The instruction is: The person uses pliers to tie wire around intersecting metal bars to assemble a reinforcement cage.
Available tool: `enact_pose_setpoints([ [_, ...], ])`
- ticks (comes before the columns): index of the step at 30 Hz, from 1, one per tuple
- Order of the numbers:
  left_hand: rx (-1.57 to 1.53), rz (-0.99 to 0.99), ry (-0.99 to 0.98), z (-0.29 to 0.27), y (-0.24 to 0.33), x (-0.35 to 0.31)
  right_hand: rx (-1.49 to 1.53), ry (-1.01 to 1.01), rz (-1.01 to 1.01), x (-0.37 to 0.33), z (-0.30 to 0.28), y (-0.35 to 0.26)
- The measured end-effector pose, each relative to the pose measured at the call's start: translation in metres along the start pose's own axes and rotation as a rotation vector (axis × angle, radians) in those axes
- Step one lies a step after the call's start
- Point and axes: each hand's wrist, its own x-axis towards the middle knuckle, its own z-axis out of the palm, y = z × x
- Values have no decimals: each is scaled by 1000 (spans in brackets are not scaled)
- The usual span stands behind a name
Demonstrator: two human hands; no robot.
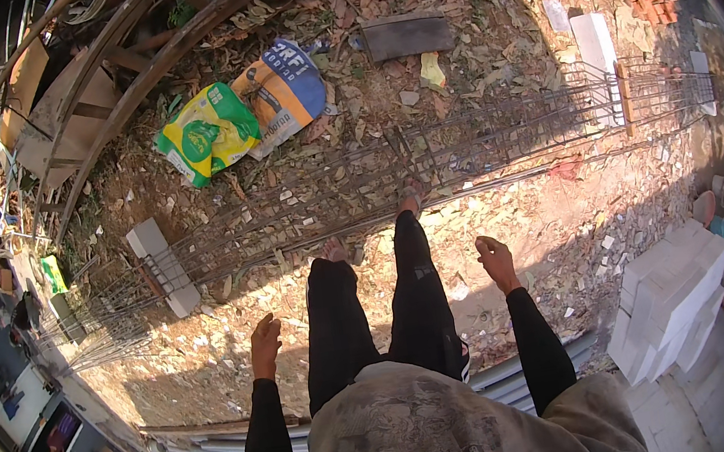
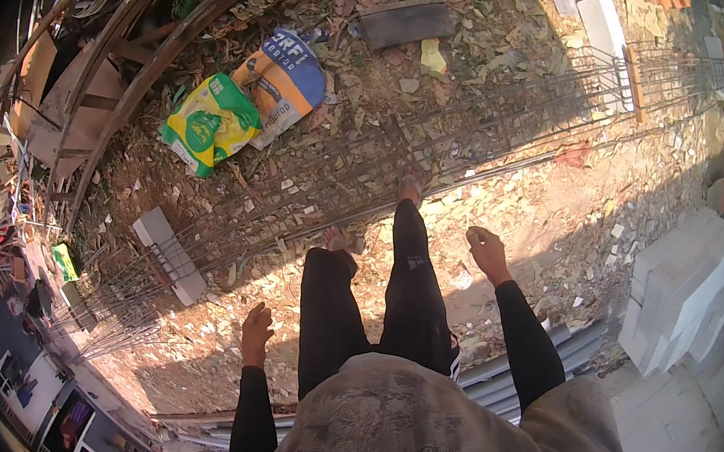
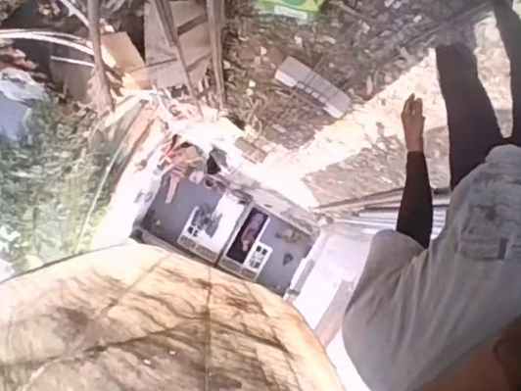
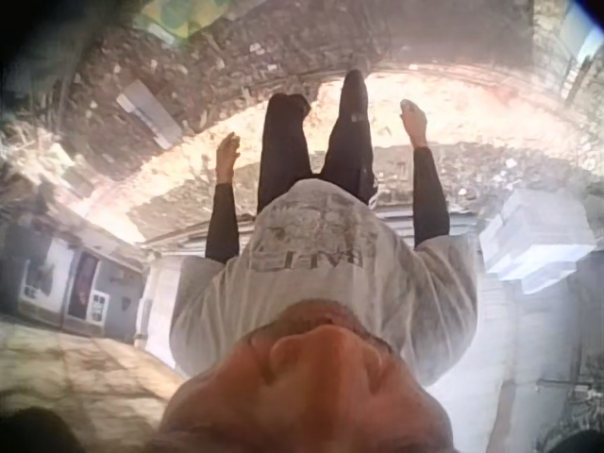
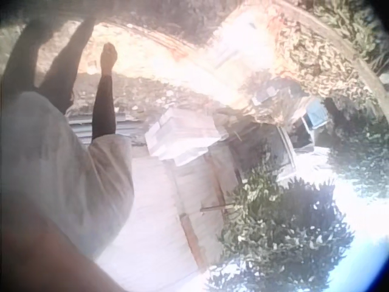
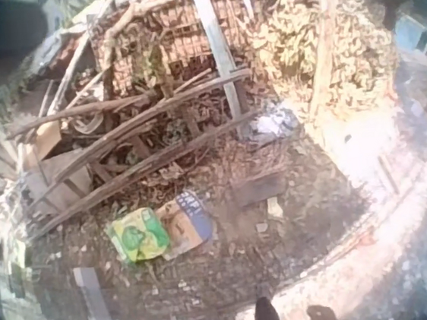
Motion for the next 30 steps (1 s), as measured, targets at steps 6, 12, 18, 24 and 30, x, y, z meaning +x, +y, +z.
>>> enact_pose_setpoints([
  [6, -16, 219, -55, 78, 104, 64, -154, -97, -27, 87, 65, -29],
  [12, -96, 261, -126, 178, 178, 257, -19, -20, 24, 182, 130, -11],
  [18, 30, 611, -61, 264, 268, 488, 21, 157, 31, 257, 187, -6],
  [24, -4, 551, 17, 359, 316, 590, -246, 272, -106, 287, 221, 7],
  [30, 255, 435, -211, 408, 310, 656, -284, 388, -83, 292, 237, 4],
])
